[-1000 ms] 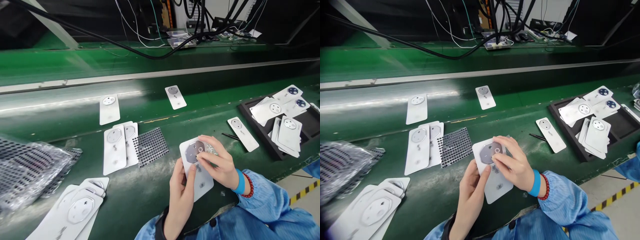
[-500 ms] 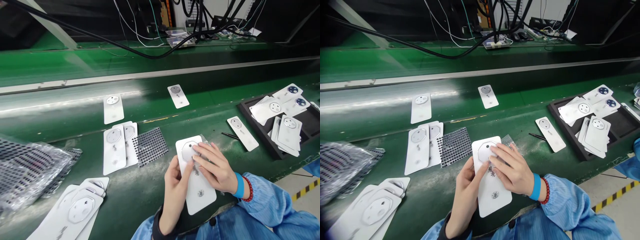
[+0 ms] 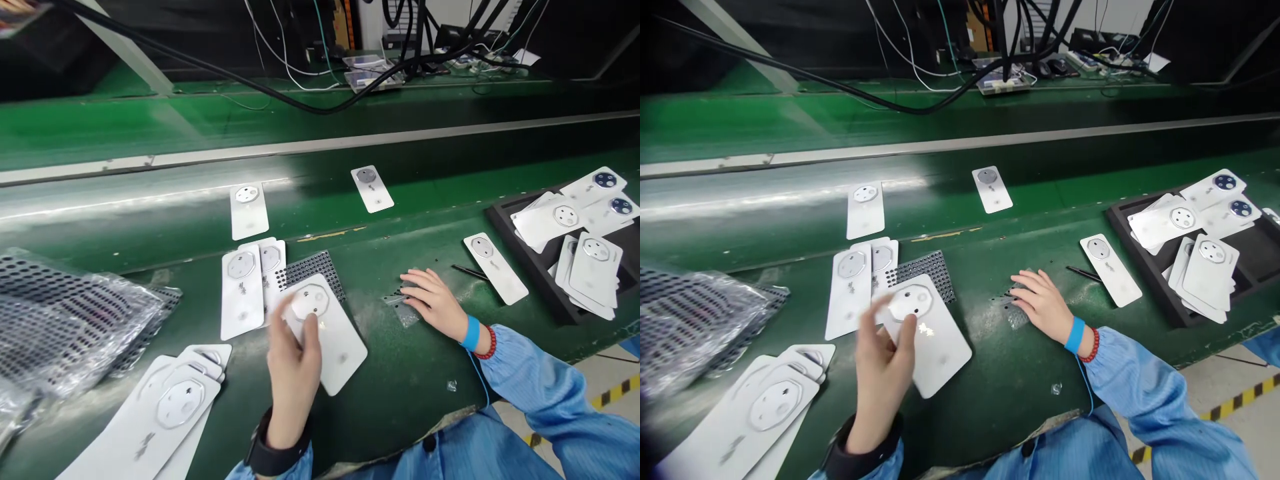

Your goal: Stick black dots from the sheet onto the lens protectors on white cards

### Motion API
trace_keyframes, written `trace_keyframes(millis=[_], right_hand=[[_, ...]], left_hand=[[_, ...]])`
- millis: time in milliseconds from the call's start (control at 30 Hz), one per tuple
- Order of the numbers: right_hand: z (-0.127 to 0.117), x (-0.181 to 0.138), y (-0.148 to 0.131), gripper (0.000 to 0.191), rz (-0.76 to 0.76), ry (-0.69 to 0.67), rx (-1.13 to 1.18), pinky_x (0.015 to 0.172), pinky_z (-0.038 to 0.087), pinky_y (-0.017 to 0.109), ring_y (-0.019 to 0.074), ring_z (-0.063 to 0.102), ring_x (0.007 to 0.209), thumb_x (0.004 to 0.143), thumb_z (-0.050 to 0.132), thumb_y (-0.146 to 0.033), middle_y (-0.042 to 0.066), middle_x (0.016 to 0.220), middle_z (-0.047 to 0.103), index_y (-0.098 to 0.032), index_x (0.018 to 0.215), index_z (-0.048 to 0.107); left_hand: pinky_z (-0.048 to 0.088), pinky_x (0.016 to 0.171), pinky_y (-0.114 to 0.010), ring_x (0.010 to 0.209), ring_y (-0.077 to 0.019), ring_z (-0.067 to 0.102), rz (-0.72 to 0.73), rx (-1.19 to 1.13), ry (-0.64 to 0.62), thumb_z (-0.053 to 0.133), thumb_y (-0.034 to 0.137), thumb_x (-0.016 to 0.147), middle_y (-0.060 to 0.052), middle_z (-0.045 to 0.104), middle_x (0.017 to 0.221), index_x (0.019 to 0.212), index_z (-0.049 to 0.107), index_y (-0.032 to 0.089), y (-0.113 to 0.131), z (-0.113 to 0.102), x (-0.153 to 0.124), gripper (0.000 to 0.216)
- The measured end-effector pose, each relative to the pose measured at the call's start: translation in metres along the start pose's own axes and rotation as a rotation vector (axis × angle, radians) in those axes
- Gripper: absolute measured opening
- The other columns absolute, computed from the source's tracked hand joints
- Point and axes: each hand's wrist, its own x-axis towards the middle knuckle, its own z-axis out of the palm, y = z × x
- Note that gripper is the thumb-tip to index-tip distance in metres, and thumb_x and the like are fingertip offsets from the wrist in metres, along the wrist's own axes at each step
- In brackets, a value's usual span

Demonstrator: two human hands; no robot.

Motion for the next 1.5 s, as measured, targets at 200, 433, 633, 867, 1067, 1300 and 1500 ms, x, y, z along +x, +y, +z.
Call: trace_keyframes(millis=[200,433,633,867,1067,1300,1500], right_hand=[[-0.034,-0.01,-0.024,0.024,-0.099,0.054,0.004,0.111,0.035,0.054,0.0237,0.055,0.125,0.095,0.055,-0.019,0.011,0.126,0.065,-0.022,0.117,0.064],[-0.041,0.0,-0.039,0.023,-0.109,-0.005,0.087,0.108,0.036,0.059,0.0275,0.056,0.122,0.093,0.059,-0.03,0.014,0.126,0.062,-0.02,0.113,0.064],[-0.022,0.012,-0.054,0.02,-0.162,0.134,0.212,0.093,0.053,0.04,0.0149,0.065,0.078,0.098,0.049,-0.02,0.006,0.087,0.07,-0.019,0.087,0.066],[-0.008,0.007,-0.055,0.02,-0.427,0.26,-0.123,0.092,0.057,0.038,0.0187,0.067,0.084,0.094,0.046,-0.005,0.012,0.09,0.072,-0.01,0.094,0.065],[0.005,-0.003,-0.034,0.019,-0.166,0.072,0.169,0.078,0.06,0.032,0.0184,0.068,0.087,0.098,0.044,-0.017,0.01,0.095,0.07,-0.016,0.096,0.063],[-0.007,-0.003,-0.015,0.022,0.036,0.038,0.356,0.073,0.059,0.03,0.0174,0.068,0.082,0.098,0.047,-0.023,0.009,0.091,0.069,-0.018,0.083,0.063],[-0.045,0.021,-0.053,0.009,0.197,0.238,0.665,0.078,0.057,0.031,0.0163,0.066,0.088,0.089,0.062,-0.019,0.006,0.095,0.067,-0.018,0.082,0.068]], left_hand=[[0.046,0.055,-0.026,0.064,-0.0211,0.063,-0.099,-0.181,-0.491,0.064,0.043,0.077,-0.007,0.075,0.075,0.073,0.077,0.017,0.015,0.036,-0.011,0.03],[0.049,0.062,-0.027,0.074,-0.0235,0.066,-0.178,-0.281,-0.529,0.071,0.04,0.074,-0.009,0.077,0.083,0.078,0.08,0.017,0.009,0.049,-0.016,0.026],[0.046,0.062,-0.026,0.068,-0.0201,0.061,-0.19,-0.325,-0.534,0.071,0.04,0.074,-0.006,0.074,0.07,0.072,0.081,0.016,0.01,0.051,-0.02,0.026],[0.043,0.059,-0.025,0.065,-0.0176,0.056,-0.237,-0.338,-0.497,0.065,0.043,0.075,-0.006,0.07,0.063,0.066,0.078,0.014,0.013,0.053,-0.022,0.032],[0.036,0.05,-0.023,0.054,-0.0138,0.049,-0.178,-0.201,-0.422,0.066,0.044,0.076,-0.004,0.065,0.063,0.082,0.077,0.012,0.003,0.046,-0.009,0.035],[0.038,0.044,-0.022,0.043,-0.0129,0.044,-0.079,-0.133,-0.259,0.063,0.042,0.083,0.006,0.051,0.054,0.146,0.035,0.017,0.0,0.007,-0.01,0.073],[0.053,0.06,-0.025,0.066,-0.0177,0.064,-0.117,-0.182,-0.437,0.059,0.043,0.086,-0.006,0.07,0.079,0.106,0.065,0.013,0.041,0.016,-0.037,0.036]])
